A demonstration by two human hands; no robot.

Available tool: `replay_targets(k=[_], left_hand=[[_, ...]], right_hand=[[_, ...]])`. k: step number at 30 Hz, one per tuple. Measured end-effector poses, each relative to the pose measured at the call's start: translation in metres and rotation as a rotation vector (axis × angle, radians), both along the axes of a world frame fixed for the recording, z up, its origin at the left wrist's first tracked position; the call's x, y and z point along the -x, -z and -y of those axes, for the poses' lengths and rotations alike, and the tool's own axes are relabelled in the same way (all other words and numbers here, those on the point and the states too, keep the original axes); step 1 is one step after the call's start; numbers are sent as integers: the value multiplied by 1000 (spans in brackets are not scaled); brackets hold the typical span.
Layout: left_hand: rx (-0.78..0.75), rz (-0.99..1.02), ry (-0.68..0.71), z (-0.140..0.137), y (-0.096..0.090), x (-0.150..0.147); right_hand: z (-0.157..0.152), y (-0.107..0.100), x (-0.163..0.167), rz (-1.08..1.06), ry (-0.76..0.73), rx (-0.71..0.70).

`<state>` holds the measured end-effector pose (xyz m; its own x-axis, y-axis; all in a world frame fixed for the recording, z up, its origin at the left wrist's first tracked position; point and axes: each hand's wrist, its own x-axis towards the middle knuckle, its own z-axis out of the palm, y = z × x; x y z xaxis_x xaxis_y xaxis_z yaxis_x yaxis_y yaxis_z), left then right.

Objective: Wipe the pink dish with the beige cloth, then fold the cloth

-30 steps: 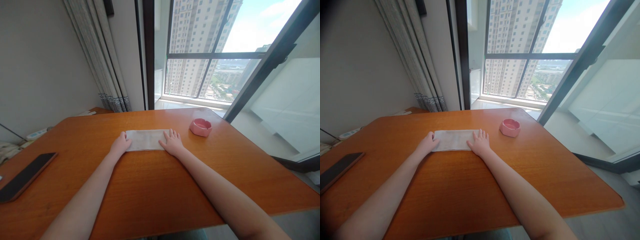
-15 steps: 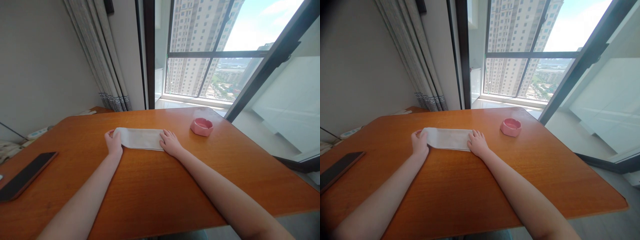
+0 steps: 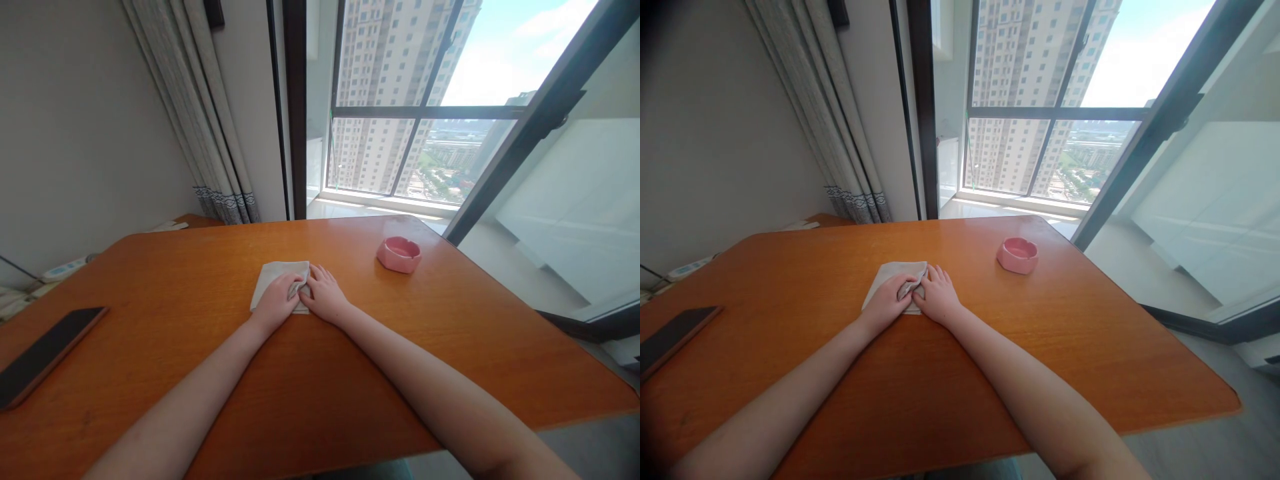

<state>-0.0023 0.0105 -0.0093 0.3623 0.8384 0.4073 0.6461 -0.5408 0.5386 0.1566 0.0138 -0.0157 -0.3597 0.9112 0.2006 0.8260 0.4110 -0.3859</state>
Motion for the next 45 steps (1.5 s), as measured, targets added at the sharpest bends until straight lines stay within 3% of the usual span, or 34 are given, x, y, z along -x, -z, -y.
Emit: replay_targets(k=[5, 9, 13, 15, 21, 26, 30, 34, 39, 45], left_hand=[[-11, -100, 32, 6, -5, -4], [-32, -55, -28, 11, -13, 2], [-49, 17, -162, -1, -11, 19], [12, -65, -192, -11, -3, 27], [250, -443, -348, -29, 15, 40], [299, -512, -426, -29, 12, 42], [295, -539, -382, -25, 10, 40], [249, -602, -322, -18, 9, 34], [212, -621, -297, -12, 9, 29], [188, -554, -290, -13, 13, 31]], right_hand=[[-6, 4, -2, -134, -13, -39], [-10, 1, -7, -350, -14, -169], [-4, -4, -6, -174, -302, -164], [1, -8, -2, -73, -342, -120], [11, -21, 5, 67, -241, -98], [15, -22, 7, 164, -140, -84], [28, -25, -5, 210, -65, -48], [49, -32, -45, 248, 38, 34], [73, -36, -133, 224, 177, 133], [81, -13, -252, 99, 333, 78]])
